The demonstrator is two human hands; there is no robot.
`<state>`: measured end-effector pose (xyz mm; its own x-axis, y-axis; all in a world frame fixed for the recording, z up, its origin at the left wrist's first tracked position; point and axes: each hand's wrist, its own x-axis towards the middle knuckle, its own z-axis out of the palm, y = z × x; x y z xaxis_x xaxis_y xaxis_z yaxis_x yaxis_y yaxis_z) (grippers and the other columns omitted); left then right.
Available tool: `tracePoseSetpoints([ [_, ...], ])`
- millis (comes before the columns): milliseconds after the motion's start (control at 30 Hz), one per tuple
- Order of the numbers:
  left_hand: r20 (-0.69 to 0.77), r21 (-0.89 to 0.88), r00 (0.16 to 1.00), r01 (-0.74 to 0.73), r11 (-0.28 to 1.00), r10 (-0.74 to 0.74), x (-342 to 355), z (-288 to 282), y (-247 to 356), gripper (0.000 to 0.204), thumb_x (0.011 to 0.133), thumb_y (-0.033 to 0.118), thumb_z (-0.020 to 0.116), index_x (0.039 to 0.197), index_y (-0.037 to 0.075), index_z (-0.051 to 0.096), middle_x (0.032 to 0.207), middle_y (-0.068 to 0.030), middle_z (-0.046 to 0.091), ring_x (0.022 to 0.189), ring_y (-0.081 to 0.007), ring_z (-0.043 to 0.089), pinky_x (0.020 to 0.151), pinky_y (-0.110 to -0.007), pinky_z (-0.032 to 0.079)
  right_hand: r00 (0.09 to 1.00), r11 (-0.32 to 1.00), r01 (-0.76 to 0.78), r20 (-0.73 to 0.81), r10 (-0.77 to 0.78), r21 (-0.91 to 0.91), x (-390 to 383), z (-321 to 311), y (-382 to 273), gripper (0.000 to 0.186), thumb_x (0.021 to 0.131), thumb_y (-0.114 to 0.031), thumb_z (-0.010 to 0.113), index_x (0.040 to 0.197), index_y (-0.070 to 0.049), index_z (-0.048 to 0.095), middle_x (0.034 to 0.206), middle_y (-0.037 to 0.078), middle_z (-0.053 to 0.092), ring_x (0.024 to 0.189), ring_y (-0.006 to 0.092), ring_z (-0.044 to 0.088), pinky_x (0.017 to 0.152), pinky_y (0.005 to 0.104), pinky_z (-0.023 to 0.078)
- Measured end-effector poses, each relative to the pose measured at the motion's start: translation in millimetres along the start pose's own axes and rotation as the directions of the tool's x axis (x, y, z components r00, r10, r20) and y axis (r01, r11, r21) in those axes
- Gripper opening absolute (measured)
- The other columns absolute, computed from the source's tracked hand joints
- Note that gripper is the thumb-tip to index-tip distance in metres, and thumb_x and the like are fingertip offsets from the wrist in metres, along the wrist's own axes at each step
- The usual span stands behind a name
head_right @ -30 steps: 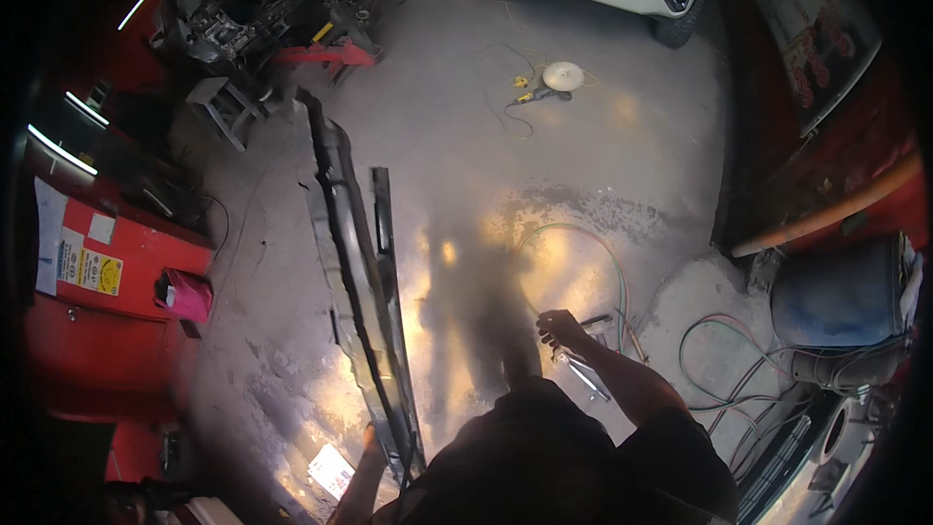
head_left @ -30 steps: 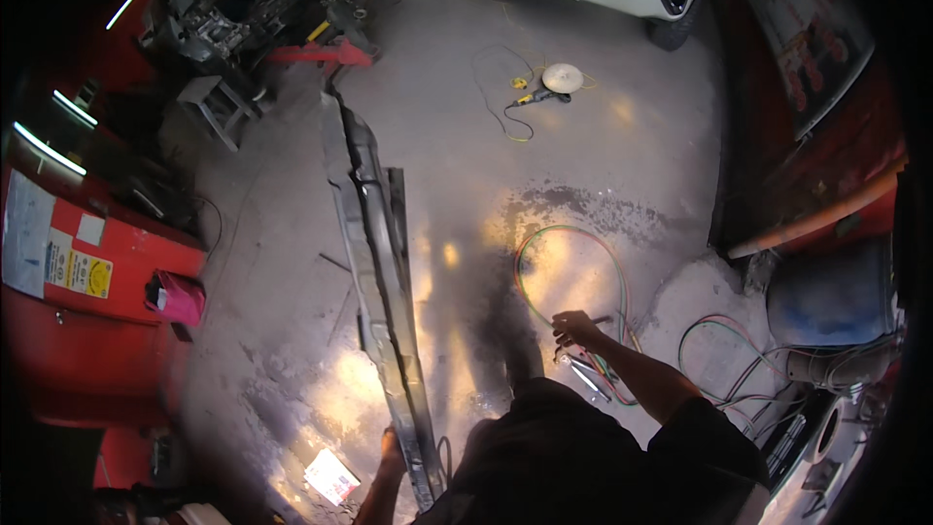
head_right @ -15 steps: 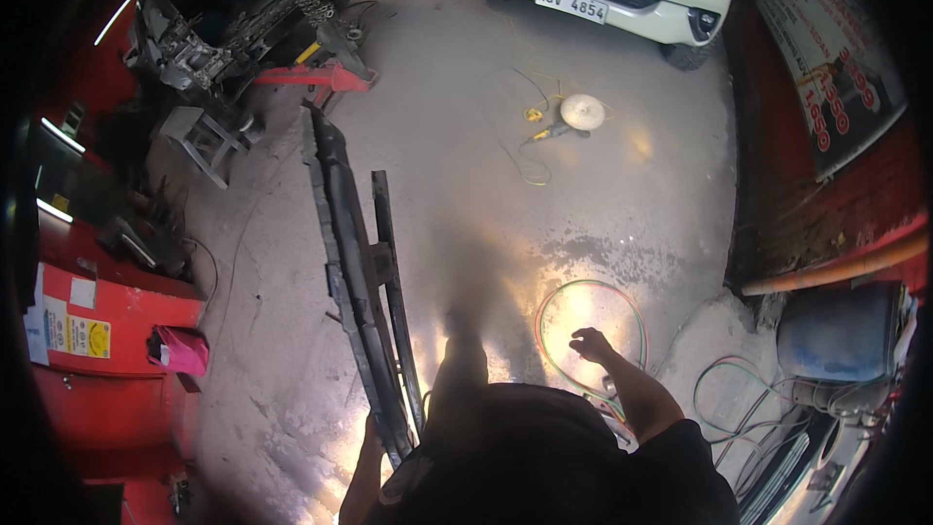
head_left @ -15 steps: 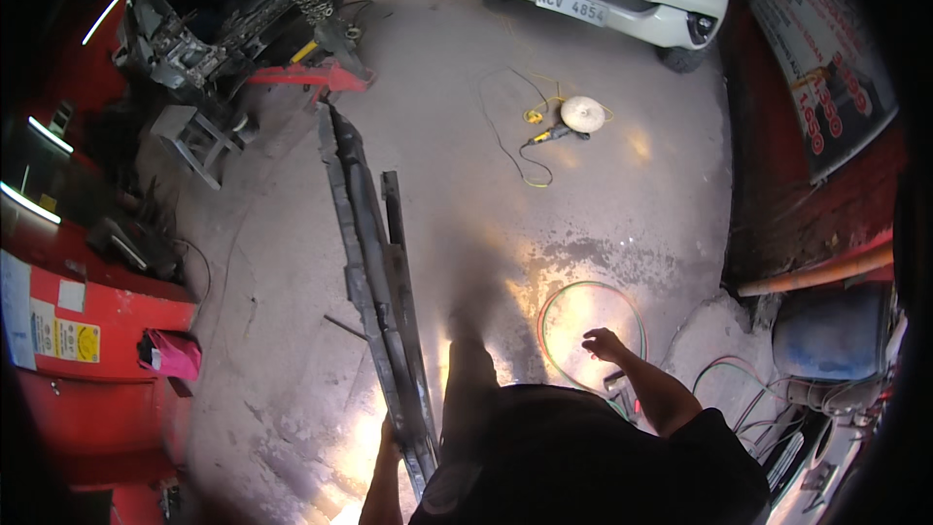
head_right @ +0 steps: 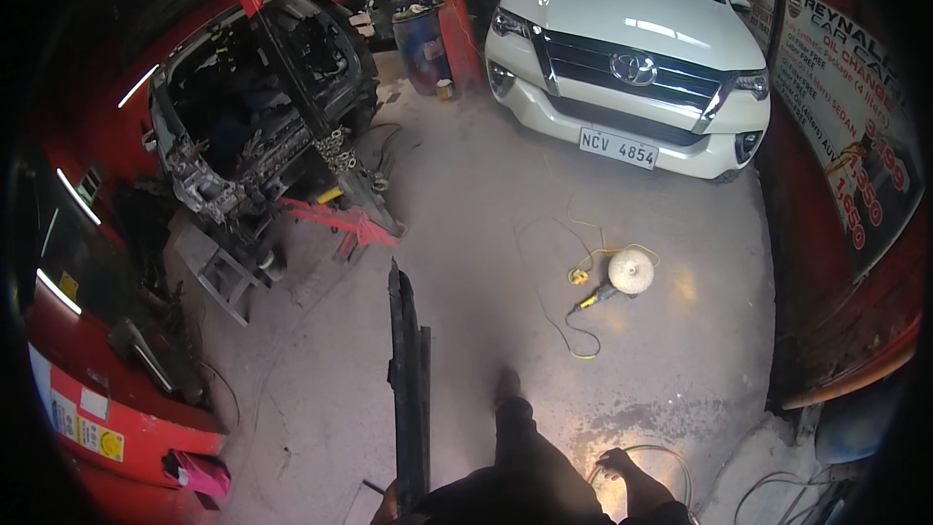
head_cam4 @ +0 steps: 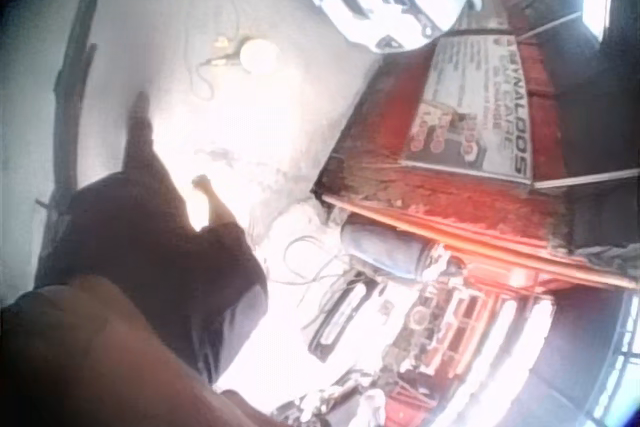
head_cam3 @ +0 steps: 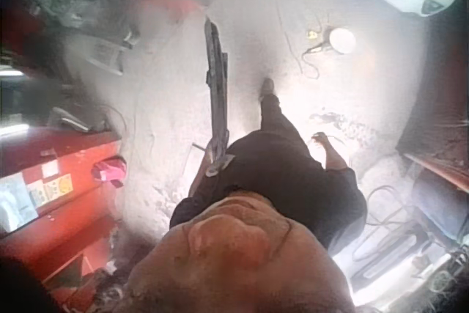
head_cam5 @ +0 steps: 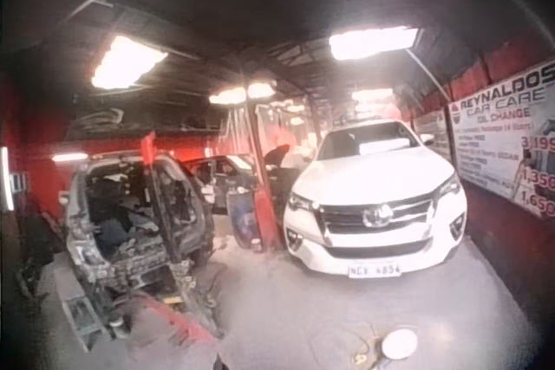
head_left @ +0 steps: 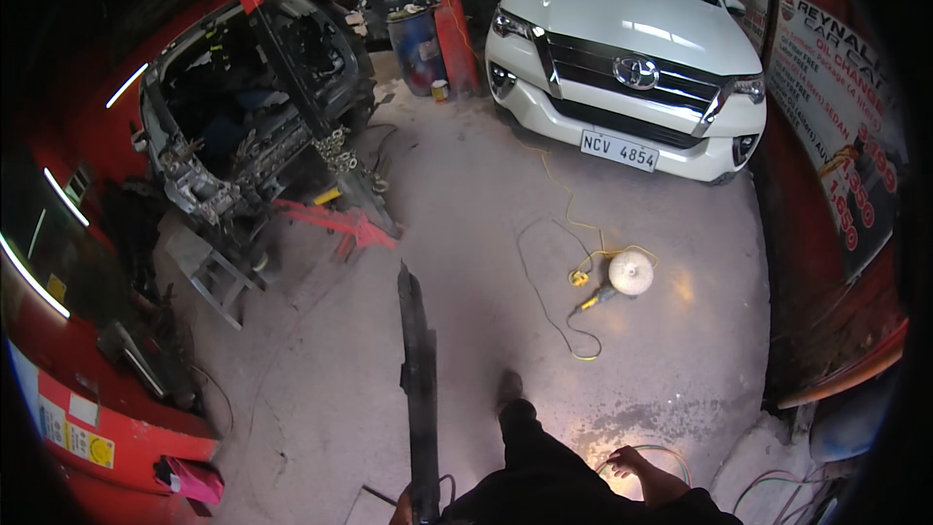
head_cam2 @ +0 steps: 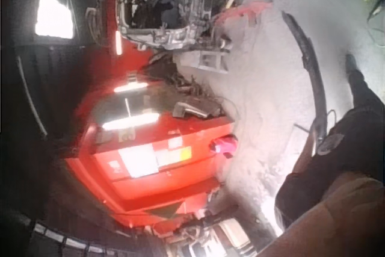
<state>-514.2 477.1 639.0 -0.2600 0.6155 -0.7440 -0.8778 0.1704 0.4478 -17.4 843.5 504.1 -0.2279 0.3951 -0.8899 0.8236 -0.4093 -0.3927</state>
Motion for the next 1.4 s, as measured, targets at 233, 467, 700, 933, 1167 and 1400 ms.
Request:
tracePoseSetpoints([
  [233, -0.122, 0.199, 0.992, 0.05, 0.979, -0.026, 121, 49, 139, 0.032, 0.1, 0.034, 0.054, 0.11, 0.005, 0.066, 0.087, -0.0039, 0.067, 0.074, -0.0162, 0.065, 0.065, -0.031, 0.054, 0.935, 0.954, 0.298, -0.194, -0.298, -0.031, 101, -104, -298, 0.029, 0.089, -0.023, 0.073, 0.11, -0.003, 0.072, 0.072, 0.011, 0.071, 0.061, 0.0213, 0.071, 0.058, 0.0372, 0.058],
  [467, -0.201, 0.201, 0.976, 0.128, 0.971, -0.087, 256, 130, 294, 0.035, 0.102, 0.038, 0.052, 0.109, 0.006, 0.066, 0.084, -0.0022, 0.067, 0.068, -0.0149, 0.065, 0.06, -0.03, 0.055, 0.674, 0.726, 0.686, -0.336, -0.658, -0.045, 131, -207, -622, 0.037, 0.09, -0.018, 0.067, 0.121, 0.001, 0.067, 0.079, 0.015, 0.072, 0.067, 0.0185, 0.07, 0.064, 0.0335, 0.056],
  [700, 0.001, 0.13, 0.981, 0.191, 0.973, -0.193, 454, 132, 427, 0.04, 0.1, 0.045, 0.055, 0.109, 0.007, 0.067, 0.087, -0.0026, 0.069, 0.071, -0.0162, 0.067, 0.061, -0.034, 0.058, 0.779, 0.838, 0.453, -0.322, -0.538, -0.303, 258, -268, -692, 0.033, 0.089, -0.018, 0.067, 0.118, 0.0, 0.068, 0.087, 0.015, 0.073, 0.069, 0.0224, 0.071, 0.062, 0.0368, 0.057],
  [933, 0.114, 0.105, 0.993, 0.01, 0.994, -0.022, 572, 216, 565, 0.028, 0.101, 0.029, 0.055, 0.116, 0.008, 0.066, 0.088, -0.0002, 0.069, 0.071, -0.0124, 0.067, 0.062, -0.03, 0.058, 0.88, 0.892, 0.435, -0.151, -0.45, -0.123, 327, -292, -763, 0.038, 0.092, -0.001, 0.062, 0.129, -0.003, 0.058, 0.091, 0.009, 0.068, 0.063, 0.0179, 0.065, 0.047, 0.0301, 0.05],
  [1167, 0.064, 0.057, 0.969, 0.236, 0.97, -0.24, 702, 344, 713, 0.031, 0.098, 0.037, 0.058, 0.111, 0.009, 0.064, 0.085, -0.0004, 0.066, 0.068, -0.0129, 0.065, 0.058, -0.03, 0.056, 0.936, 0.948, 0.294, -0.239, -0.26, 0.12, 359, -326, -948, 0.04, 0.09, -0.018, 0.068, 0.125, 0.0, 0.065, 0.083, 0.014, 0.071, 0.061, 0.0199, 0.067, 0.058, 0.0335, 0.054],
  [1400, 0.461, 0.207, 0.88, -0.233, 0.95, 0.115, 822, 417, 808, 0.107, 0.051, 0.048, 0.093, 0.137, 0.003, 0.049, 0.112, -0.0077, 0.064, 0.095, -0.0196, 0.065, 0.075, -0.032, 0.057, 0.826, 0.85, 0.456, -0.23, -0.514, -0.264, 512, -429, -1079, 0.033, 0.093, -0.018, 0.066, 0.121, -0.001, 0.067, 0.092, 0.019, 0.072, 0.068, 0.021, 0.07, 0.063, 0.0329, 0.056],
])
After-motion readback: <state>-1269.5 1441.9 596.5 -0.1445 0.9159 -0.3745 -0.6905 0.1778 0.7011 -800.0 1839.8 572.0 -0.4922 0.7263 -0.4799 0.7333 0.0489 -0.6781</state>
